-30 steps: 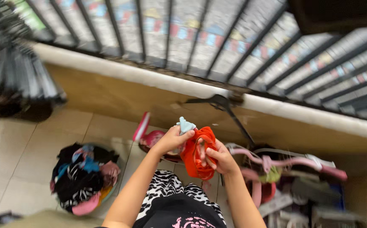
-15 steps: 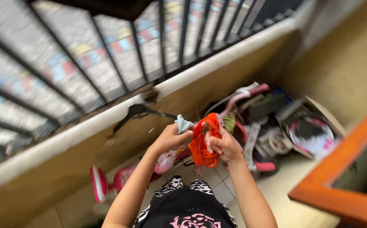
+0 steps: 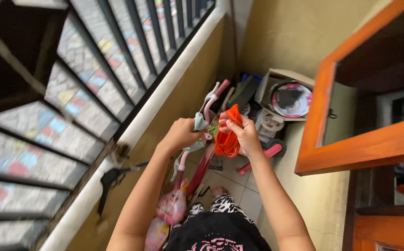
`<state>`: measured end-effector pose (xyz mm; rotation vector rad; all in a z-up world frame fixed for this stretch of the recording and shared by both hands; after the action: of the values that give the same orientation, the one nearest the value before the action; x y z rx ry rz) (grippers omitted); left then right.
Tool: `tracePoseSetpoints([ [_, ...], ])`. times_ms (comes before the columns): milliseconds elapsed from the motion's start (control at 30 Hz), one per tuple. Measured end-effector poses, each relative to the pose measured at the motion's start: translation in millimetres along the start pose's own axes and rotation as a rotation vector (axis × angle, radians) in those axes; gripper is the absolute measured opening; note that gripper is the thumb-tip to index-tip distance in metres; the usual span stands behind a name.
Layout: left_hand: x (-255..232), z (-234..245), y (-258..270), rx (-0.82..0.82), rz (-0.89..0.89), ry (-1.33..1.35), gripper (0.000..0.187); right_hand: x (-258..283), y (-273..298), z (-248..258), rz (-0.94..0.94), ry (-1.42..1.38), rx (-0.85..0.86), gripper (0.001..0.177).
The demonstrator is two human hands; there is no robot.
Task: The person picks up various pieces of clothing from a laundry basket, places them on hangers, and hangs them on a clothes rack. The person handles items one at a time, including a white top, a striped shirt, and dark shorts.
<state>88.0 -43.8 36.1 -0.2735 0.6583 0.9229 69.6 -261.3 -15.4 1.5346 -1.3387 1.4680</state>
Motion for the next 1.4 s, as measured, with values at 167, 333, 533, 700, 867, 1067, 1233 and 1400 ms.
tracePoseSetpoints([
  [167,-19.0,34.1,-58.0,0.040,0.064,-0.266,0.026,38.4,-21.1,22.1,0.093,0.097,-0.185,0.040],
  [333,-44.3,68.9,-120.1,-0.145,-0.141,-0.482,0.013,70.9,-59.2,55.9,0.155,0.263,-0.358,0.048],
  [533,-85.3,129.7,-192.2,-0.317,-0.327,-0.368,0.028,140.6,-122.6,103.1,0.490,0.291,-0.486,0.055],
  [700,-124.6,183.8,-251.0,-0.489,-0.442,-0.326,0.034,231.3,-171.7,141.7,0.707,0.612,-0.579,0.046],
  [867,-163.4,241.1,-309.6,-0.646,-0.495,-0.353,0.025,330.6,-220.9,165.9,0.758,0.900,-0.622,0.046],
  [1067,-199.3,308.8,-377.4,-0.723,-0.473,-0.358,0.022,439.2,-262.3,172.3,0.955,1.576,-0.642,0.049],
  [1233,-224.5,352.8,-413.1,-0.808,-0.503,-0.356,0.028,516.5,-296.6,195.5,0.718,1.804,-0.781,0.047],
  [1400,-253.4,378.2,-433.3,-0.855,-0.527,-0.321,0.033,567.6,-332.5,230.1,0.341,1.994,-0.862,0.062],
])
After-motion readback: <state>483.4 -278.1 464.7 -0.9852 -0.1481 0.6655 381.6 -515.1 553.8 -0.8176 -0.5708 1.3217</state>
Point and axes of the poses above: each hand's wrist, its own y-axis away from the middle knuckle, its own z-axis out of the back of the hand, x = y × z, the point moved 5 cm from there along -y, towards the middle knuckle, and after that the axes turned 14 degrees about x, right-handed, at the moved point
